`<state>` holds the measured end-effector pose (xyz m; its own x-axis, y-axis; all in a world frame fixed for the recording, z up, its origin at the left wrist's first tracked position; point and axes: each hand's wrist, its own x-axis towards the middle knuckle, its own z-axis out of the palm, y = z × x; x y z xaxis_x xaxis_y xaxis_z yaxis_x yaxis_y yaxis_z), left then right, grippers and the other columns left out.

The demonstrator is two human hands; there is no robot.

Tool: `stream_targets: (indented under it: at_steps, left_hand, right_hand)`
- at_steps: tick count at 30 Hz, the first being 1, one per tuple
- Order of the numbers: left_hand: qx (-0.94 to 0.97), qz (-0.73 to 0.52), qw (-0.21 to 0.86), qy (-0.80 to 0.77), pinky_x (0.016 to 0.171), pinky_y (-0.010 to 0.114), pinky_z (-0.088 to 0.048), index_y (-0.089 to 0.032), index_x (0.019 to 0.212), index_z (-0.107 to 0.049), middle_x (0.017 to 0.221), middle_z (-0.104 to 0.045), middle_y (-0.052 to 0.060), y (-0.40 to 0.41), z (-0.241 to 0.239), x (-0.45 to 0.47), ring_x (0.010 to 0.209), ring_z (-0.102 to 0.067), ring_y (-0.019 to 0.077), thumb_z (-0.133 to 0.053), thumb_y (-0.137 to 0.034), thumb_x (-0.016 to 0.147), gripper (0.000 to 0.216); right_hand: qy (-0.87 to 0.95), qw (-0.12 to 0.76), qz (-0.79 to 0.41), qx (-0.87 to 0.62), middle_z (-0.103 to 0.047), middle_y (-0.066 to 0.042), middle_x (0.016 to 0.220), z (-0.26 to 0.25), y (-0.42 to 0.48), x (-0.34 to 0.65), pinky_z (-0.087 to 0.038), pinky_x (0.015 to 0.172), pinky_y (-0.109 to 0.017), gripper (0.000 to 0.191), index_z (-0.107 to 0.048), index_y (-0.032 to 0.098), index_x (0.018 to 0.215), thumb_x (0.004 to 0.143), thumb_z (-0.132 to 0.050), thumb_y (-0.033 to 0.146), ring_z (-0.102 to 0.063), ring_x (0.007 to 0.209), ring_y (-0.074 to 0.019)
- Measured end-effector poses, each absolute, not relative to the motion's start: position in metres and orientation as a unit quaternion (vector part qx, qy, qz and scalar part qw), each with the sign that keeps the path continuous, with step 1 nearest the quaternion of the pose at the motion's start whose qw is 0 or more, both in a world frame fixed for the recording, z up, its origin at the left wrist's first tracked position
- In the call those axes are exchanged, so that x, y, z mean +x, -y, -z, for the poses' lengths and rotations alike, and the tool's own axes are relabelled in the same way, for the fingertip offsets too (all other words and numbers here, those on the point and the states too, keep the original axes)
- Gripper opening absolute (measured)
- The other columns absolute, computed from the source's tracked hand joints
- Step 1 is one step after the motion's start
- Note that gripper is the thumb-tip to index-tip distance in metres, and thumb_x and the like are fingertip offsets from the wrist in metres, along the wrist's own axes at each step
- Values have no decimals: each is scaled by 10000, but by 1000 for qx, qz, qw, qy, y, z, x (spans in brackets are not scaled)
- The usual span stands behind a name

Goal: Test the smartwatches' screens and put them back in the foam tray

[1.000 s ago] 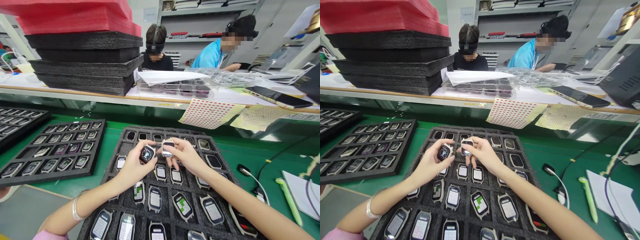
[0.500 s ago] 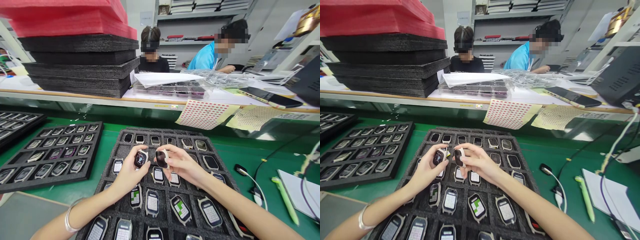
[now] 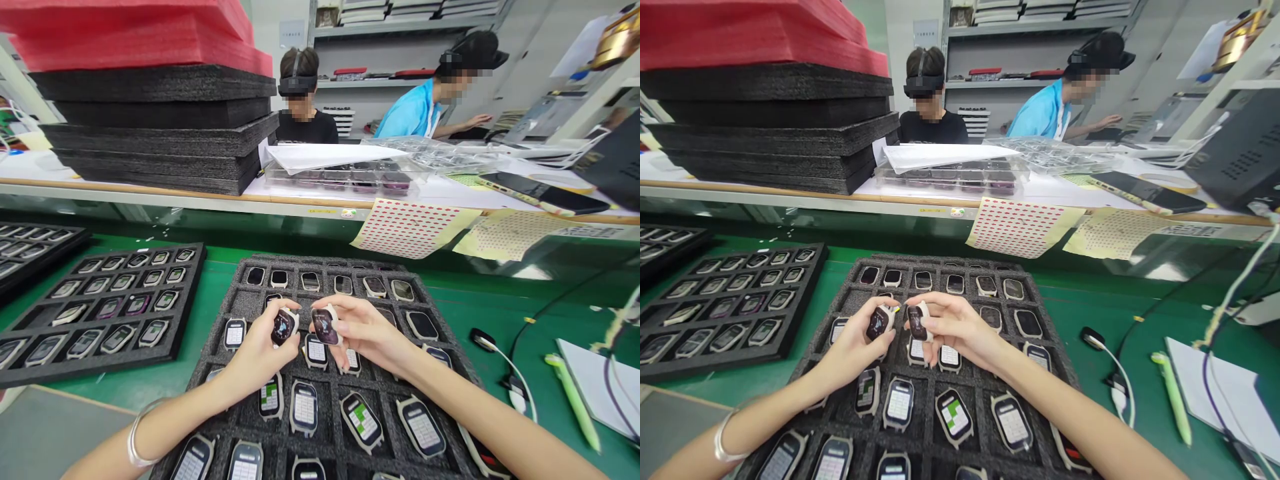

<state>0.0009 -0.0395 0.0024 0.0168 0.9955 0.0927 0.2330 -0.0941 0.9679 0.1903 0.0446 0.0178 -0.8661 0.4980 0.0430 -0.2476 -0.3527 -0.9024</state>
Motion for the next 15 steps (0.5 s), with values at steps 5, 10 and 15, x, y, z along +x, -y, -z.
stream_targets:
  at_steps: [5, 10, 15]
  left_hand:
    - [579, -467, 408, -529, 764, 267, -418, -214, 1155, -452, 931, -561, 6, 42, -7, 1, 817, -532, 166, -508, -140, 789, 378]
    - [595, -459, 399, -526, 823, 274, -409, -212, 1140, -470, 980, -566, 15, 44, -7, 1, 922, -535, 183, -497, -119, 781, 371]
    - [608, -457, 394, -516, 835, 277, -408, -215, 1154, -463, 1016, -576, 19, 42, -8, 1, 936, -538, 183, -500, -126, 783, 383]
  right_hand:
    - [533, 221, -806, -129, -652, -88, 924, -19, -43, 191, -568, 499, -271, 337, -562, 159, 1179, 857, -638, 218, -666, 566, -169]
    - [539, 215, -803, -134, -644, -64, 880, -20, -41, 189, -566, 477, -253, 317, -570, 146, 1148, 846, -648, 205, -667, 543, -165]
    - [546, 214, -798, -138, -648, -38, 773, -22, -39, 188, -561, 480, -234, 345, -553, 129, 1156, 841, -656, 222, -669, 540, -162]
